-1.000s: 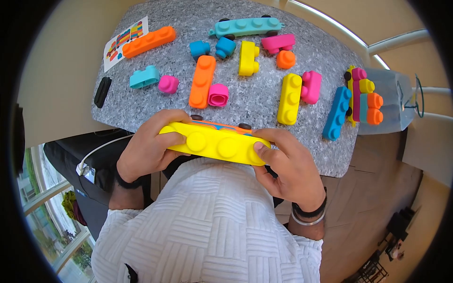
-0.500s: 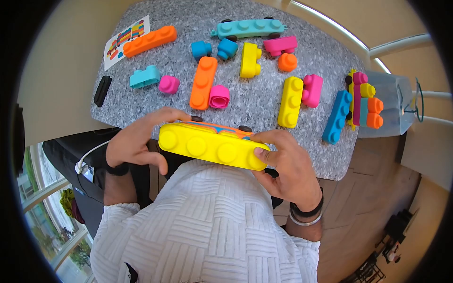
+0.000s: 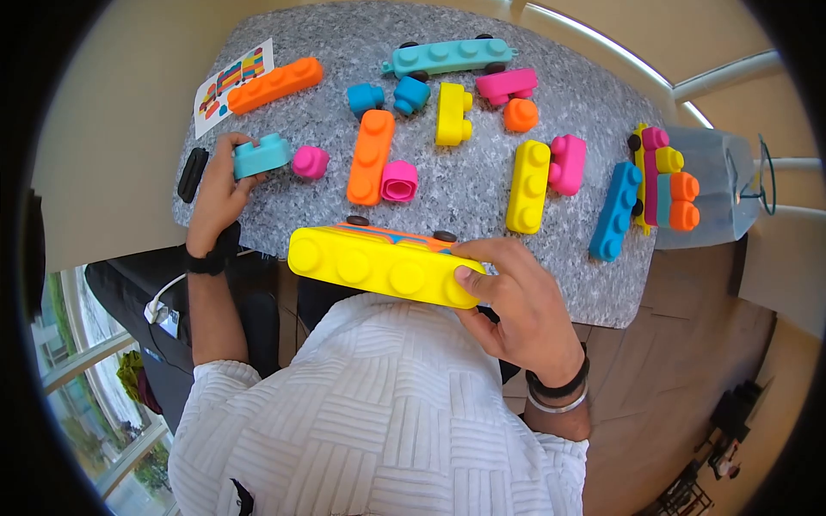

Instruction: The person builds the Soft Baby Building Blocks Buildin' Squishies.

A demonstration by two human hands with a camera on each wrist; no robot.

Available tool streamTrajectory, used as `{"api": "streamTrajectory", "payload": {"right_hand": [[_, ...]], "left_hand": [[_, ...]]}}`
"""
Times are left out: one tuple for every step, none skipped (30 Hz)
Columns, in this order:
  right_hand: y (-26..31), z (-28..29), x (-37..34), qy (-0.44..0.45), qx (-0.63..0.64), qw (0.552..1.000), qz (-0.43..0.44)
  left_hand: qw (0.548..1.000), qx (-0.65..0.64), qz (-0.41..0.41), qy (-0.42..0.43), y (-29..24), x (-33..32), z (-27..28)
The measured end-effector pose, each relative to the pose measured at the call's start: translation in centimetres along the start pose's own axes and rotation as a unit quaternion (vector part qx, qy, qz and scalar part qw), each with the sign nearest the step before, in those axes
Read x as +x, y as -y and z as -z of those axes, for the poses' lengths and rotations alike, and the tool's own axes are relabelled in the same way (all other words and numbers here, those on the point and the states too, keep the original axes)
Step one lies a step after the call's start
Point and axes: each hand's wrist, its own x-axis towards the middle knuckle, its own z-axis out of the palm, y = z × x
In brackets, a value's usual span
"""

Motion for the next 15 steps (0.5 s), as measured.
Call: {"api": "streamTrajectory", "payload": {"right_hand": [[0.0, -0.1, 0.0, 0.0, -0.001, 1.0, 0.002], [0.0, -0.2, 0.1, 0.0, -0.002, 1.0, 0.005], [0.0, -0.2, 0.1, 0.0, -0.002, 1.0, 0.002], [0.0, -0.3, 0.2, 0.002, -0.001, 1.0, 0.005], [0.1, -0.3, 0.3, 0.003, 0.001, 1.0, 0.01], [0.1, -0.5, 0.4, 0.005, 0.001, 1.0, 0.012], [0.2, -0.6, 0.4, 0.007, -0.003, 1.0, 0.009], [0.3, -0.8, 0.5, 0.011, -0.008, 1.0, 0.007], [0.3, -1.0, 0.6, 0.011, -0.009, 1.0, 0.008], [0.4, -1.2, 0.7, 0.008, -0.004, 1.0, 0.005], [0.4, -1.3, 0.6, 0.006, 0.001, 1.0, 0.001], [0.4, -1.3, 0.6, 0.004, -0.001, 1.0, 0.0], [0.3, -1.3, 0.5, 0.006, 0.002, 1.0, 0.0], [0.3, -1.3, 0.5, 0.007, 0.005, 1.0, 0.001], [0.4, -1.3, 0.5, 0.006, 0.004, 1.0, -0.001]], "left_hand": [[0.997, 0.008, -0.058, -0.044, -1.3, -0.9, 0.2], [0.989, 0.015, -0.116, -0.087, -2.7, -1.7, 0.5], [0.99, 0.015, -0.116, -0.084, -4.2, -2.4, 0.7], [0.971, 0.0, -0.212, -0.113, -5.9, -3.1, 0.9], [0.941, -0.014, -0.305, -0.143, -7.4, -3.9, 0.8], [0.938, -0.086, -0.315, -0.12, -8.8, -5.0, 0.4], [0.928, -0.156, -0.323, -0.097, -10.2, -6.1, -0.3], [0.92, -0.14, -0.362, -0.057, -12.1, -7.1, -1.4], [0.907, -0.124, -0.402, -0.015, -13.6, -7.5, -2.3], [0.907, -0.124, -0.403, -0.015, -14.2, -7.5, -2.6], [0.905, -0.08, -0.419, -0.004, -14.6, -7.5, -2.8], [0.9, -0.035, -0.434, 0.009, -14.9, -7.4, -2.9], [0.899, -0.036, -0.436, 0.01, -15.1, -7.4, -2.8], [0.898, -0.041, -0.437, 0.013, -15.1, -7.4, -2.7], [0.898, -0.046, -0.438, 0.016, -15.2, -7.4, -2.6]]}}
